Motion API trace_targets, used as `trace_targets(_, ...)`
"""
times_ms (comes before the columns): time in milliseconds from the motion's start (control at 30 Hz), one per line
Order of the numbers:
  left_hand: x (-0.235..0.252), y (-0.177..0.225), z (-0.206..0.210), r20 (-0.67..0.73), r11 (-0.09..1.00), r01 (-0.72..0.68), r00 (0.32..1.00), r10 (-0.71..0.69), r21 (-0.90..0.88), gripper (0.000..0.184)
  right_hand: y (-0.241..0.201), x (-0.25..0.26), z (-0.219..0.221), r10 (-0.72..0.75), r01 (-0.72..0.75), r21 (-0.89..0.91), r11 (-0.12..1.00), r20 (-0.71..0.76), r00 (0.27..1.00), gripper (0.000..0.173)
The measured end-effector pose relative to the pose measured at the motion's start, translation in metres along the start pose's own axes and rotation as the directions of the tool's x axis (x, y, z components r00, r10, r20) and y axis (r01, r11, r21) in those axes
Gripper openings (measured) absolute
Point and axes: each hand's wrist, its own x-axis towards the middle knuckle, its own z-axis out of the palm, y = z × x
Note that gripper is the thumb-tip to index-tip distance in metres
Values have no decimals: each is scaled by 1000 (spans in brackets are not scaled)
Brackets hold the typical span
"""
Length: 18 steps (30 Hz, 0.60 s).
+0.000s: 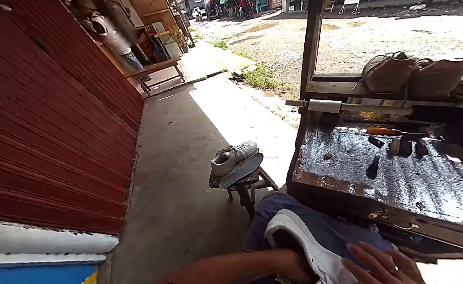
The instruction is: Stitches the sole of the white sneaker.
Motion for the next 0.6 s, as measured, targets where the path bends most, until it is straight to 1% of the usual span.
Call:
trace_targets(33, -4, -3, 2, 2, 998, 2, 1000, -2, -68, 25, 14, 7, -6, -33, 40, -67, 997, 90, 995, 29)
trace_targets(67, -7, -7, 8, -1, 992, -1, 1000, 0, -122, 24, 27, 11, -6, -99, 113, -100, 989, 131, 986, 25)
trace_targets(100, -11, -11, 14, -24, 987, -18, 1000, 15, -161, 24, 33, 18, -9, -149, 161, -44, 986, 207, 967, 25)
trace_targets(133, -15, -13, 21, -56, 983, -15, 998, 5, -184, 25, 34, 23, -12, -167, 161, 44, 986, 300, 939, 25)
trace_targets(167, -17, -12, 24, -77, 980, 24, 996, -40, -197, 29, 35, 28, -15, -165, 134, 107, 985, 369, 915, 26)
trace_targets(200, -16, -12, 26, -99, 977, 72, 991, -93, -200, 33, 35, 32, -17, -158, 111, 140, 984, 402, 902, 25)
trace_targets(267, -17, -11, 32, -101, 963, 159, 978, -184, -219, 35, 31, 29, -15, -149, 95, 150, 984, 409, 900, 23)
trace_targets(300, -17, -11, 33, -98, 953, 171, 975, -201, -249, 33, 28, 28, -13, -150, 106, 129, 986, 397, 906, 22)
trace_targets(400, -17, -17, 40, -162, 930, 125, 968, -190, -345, 29, 19, 27, -10, -128, 106, 80, 991, 380, 916, 20)
trace_targets(467, -18, -13, 36, -156, 915, 149, 963, -221, -376, 29, 16, 25, -9, -114, 91, 78, 993, 371, 922, 20)
trace_targets(533, -17, -8, 33, -138, 884, 200, 950, -281, -423, 29, 15, 23, -7, -120, 99, 77, 992, 353, 928, 20)
trace_targets(600, -12, -12, 36, -166, 882, 185, 946, -279, -433, 30, 13, 23, -6, -110, 97, 53, 994, 350, 930, 20)
